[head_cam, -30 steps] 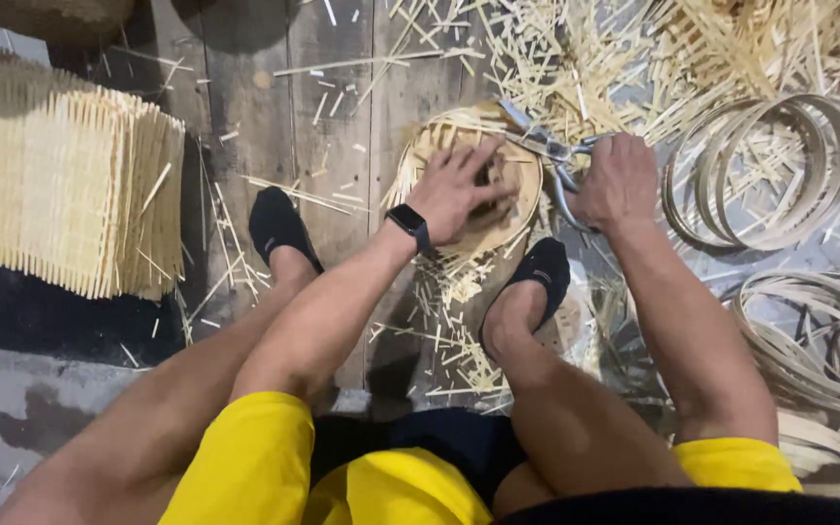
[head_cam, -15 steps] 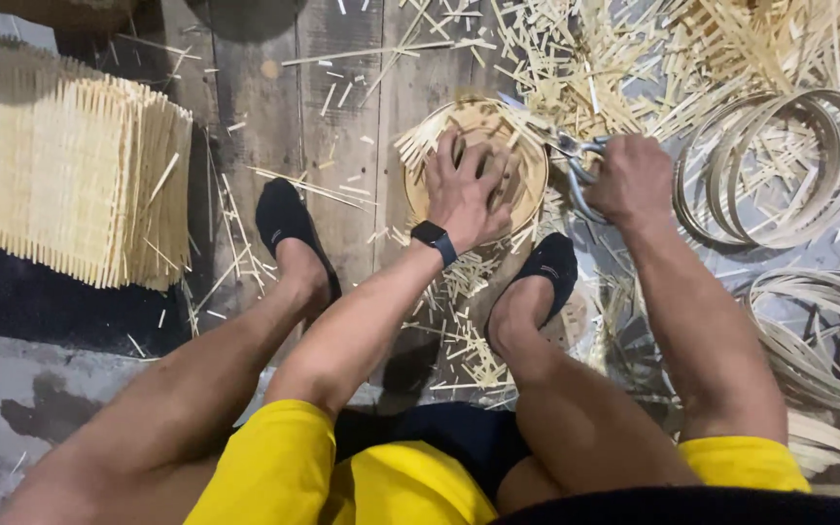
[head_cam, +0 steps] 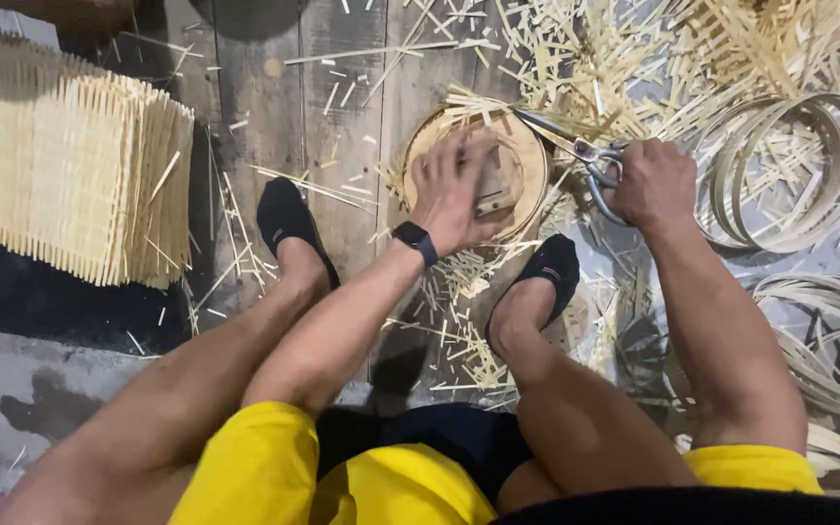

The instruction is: The recorder is assembling and trimming round bamboo steamer basket components by fitting circular rims onto woven mats and cutting the excess material.

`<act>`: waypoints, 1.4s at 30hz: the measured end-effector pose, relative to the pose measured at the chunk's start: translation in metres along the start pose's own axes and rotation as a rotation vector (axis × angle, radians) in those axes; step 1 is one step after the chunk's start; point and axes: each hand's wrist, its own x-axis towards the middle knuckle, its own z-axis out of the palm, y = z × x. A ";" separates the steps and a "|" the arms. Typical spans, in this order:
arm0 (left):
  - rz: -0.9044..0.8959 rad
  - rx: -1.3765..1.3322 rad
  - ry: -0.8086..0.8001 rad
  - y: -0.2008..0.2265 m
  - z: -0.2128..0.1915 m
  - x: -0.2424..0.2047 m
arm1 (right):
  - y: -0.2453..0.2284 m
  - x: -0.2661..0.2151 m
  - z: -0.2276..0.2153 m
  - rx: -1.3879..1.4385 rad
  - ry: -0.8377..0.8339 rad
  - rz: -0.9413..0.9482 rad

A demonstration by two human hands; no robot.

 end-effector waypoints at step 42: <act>-0.482 -0.107 -0.001 0.029 0.007 -0.001 | -0.037 0.011 -0.034 -0.102 0.025 -0.004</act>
